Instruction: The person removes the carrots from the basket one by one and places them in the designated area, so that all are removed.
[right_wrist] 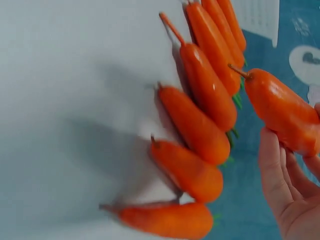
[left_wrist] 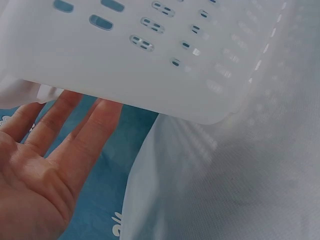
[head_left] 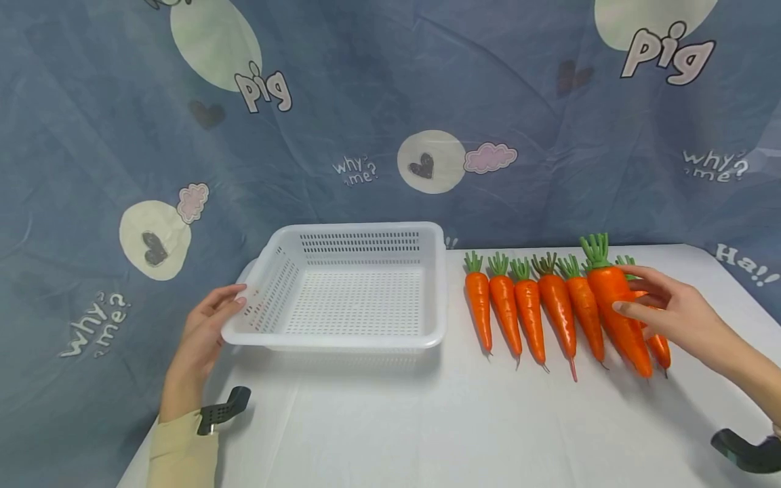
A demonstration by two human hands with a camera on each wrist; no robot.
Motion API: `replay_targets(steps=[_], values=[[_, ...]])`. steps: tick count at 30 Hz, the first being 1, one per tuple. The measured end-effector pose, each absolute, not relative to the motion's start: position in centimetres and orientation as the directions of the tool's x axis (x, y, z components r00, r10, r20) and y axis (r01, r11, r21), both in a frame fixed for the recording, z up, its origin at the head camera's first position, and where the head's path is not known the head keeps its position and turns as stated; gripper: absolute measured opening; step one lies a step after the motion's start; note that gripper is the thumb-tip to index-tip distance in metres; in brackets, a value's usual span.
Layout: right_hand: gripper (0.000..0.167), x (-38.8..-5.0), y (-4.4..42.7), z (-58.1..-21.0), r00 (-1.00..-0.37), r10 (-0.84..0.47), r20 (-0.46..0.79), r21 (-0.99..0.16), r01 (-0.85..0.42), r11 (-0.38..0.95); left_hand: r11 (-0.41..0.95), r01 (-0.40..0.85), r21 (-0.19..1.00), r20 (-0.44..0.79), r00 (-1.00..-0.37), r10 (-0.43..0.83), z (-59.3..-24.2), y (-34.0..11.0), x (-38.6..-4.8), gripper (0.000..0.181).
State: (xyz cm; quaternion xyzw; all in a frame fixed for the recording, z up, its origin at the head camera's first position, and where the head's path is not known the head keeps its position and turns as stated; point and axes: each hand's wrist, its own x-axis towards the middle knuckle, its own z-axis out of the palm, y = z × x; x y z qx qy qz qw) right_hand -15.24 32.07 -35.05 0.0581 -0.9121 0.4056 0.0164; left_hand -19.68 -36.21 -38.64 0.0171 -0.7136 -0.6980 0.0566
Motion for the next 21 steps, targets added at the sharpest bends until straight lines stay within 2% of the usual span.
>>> replay_targets(steps=[11,21], values=[[0.071,-15.5,34.8,-35.6,-0.999,-0.049,0.007,-0.689,-0.04,0.723,0.035,0.051,0.998,0.054,-0.993,-0.107,-38.5,-36.3,-19.8,0.035],[0.07,-15.8,37.0,-36.2,-1.0,-0.009,-0.017,-0.655,0.004,0.755,0.053,0.054,0.997,0.059,-0.992,-0.108,-38.7,-36.3,-19.7,0.035]])
